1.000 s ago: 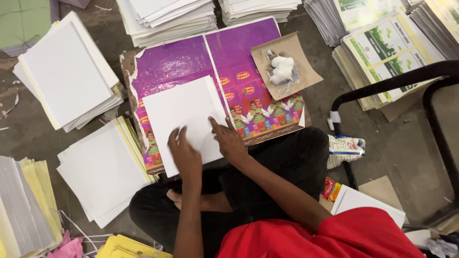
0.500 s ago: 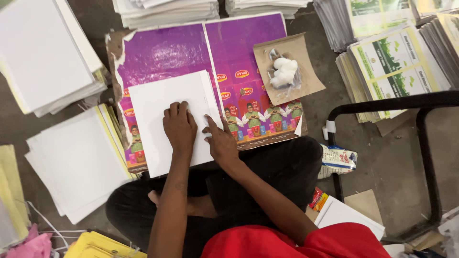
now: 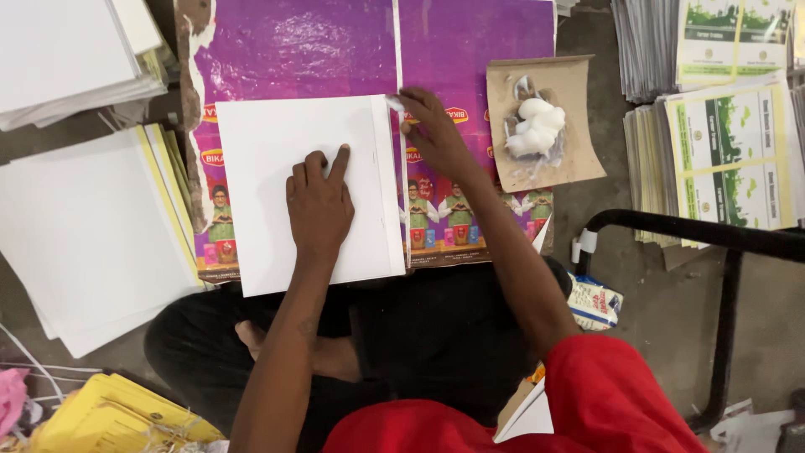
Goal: The person sits on the floor and applies glue to the spine of a white paper sheet, then presses it onto a stack of similar sheets. The person repeats this process with multiple sheets, smoothing each one after application.
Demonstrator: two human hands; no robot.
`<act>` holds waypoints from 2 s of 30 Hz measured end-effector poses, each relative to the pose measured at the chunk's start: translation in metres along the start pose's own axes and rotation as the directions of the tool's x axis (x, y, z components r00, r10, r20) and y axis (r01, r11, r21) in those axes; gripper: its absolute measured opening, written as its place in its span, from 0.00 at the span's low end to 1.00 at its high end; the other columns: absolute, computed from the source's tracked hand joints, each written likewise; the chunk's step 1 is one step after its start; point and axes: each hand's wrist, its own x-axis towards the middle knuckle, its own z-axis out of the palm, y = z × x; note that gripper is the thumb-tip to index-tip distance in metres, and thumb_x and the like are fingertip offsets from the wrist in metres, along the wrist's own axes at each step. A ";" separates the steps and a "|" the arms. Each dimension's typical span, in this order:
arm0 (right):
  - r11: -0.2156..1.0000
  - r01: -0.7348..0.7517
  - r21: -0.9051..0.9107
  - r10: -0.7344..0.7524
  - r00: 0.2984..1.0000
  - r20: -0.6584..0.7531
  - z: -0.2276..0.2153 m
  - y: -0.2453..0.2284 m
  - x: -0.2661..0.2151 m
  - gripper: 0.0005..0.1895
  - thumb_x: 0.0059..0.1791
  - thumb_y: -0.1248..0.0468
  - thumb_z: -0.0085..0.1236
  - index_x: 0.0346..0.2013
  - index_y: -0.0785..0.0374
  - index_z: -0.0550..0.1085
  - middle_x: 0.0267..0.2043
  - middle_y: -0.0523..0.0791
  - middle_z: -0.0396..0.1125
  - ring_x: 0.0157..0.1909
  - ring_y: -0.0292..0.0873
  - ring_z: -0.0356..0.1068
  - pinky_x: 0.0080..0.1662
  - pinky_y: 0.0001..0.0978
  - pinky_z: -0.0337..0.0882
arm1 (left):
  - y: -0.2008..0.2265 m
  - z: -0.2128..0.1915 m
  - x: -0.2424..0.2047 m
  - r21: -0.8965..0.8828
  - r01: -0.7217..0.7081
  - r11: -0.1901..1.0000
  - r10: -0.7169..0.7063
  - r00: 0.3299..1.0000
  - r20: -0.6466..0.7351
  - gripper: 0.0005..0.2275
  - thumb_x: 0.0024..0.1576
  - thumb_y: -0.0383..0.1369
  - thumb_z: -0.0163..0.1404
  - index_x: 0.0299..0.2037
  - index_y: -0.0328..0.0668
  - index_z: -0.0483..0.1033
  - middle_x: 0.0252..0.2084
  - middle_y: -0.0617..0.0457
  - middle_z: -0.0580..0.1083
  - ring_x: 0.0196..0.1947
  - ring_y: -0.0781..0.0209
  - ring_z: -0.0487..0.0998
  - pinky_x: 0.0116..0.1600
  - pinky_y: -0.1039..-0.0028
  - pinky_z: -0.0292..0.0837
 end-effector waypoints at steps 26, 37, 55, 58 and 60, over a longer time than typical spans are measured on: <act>0.820 0.185 -0.541 0.036 0.928 0.371 0.014 -0.025 -0.085 0.36 0.51 0.58 0.63 0.72 0.33 0.64 0.81 0.49 0.32 0.80 0.62 0.26 0.74 0.64 0.26 | -0.007 0.003 -0.009 -0.005 -0.052 0.999 0.052 0.994 -0.101 0.22 0.57 0.24 0.53 0.63 0.43 0.76 0.47 0.50 0.66 0.45 0.54 0.68 0.49 0.65 0.67; 0.800 0.255 -0.543 0.015 0.896 0.443 0.021 -0.070 -0.187 0.38 0.47 0.46 0.63 0.72 0.33 0.63 0.82 0.49 0.37 0.82 0.60 0.30 0.75 0.64 0.30 | -0.010 0.018 -0.015 0.056 -0.096 0.994 0.105 0.977 -0.185 0.20 0.58 0.24 0.55 0.62 0.44 0.77 0.47 0.51 0.66 0.45 0.55 0.67 0.47 0.67 0.68; 0.894 0.041 -0.446 0.017 0.992 0.127 0.014 -0.079 -0.205 0.39 0.48 0.54 0.61 0.73 0.37 0.61 0.82 0.52 0.38 0.83 0.60 0.31 0.77 0.61 0.34 | 0.031 0.023 0.016 0.149 0.122 0.981 -0.150 0.969 0.195 0.38 0.57 0.65 0.51 0.57 0.31 0.74 0.54 0.37 0.67 0.51 0.41 0.66 0.45 0.53 0.71; 0.874 0.094 -0.476 -0.008 0.984 0.179 0.022 -0.082 -0.202 0.38 0.48 0.51 0.62 0.73 0.36 0.60 0.81 0.52 0.38 0.82 0.60 0.31 0.75 0.64 0.32 | 0.032 0.026 0.017 0.174 0.126 0.977 -0.163 0.961 0.222 0.39 0.55 0.64 0.53 0.60 0.30 0.71 0.57 0.36 0.65 0.53 0.40 0.65 0.45 0.53 0.71; 0.870 0.140 -0.472 -0.046 0.978 0.204 0.028 -0.083 -0.201 0.38 0.49 0.48 0.62 0.73 0.37 0.59 0.81 0.53 0.38 0.82 0.59 0.31 0.75 0.66 0.30 | 0.030 0.028 0.018 0.206 0.112 0.972 -0.158 0.962 0.221 0.39 0.54 0.63 0.54 0.61 0.31 0.69 0.58 0.35 0.64 0.54 0.40 0.65 0.44 0.53 0.72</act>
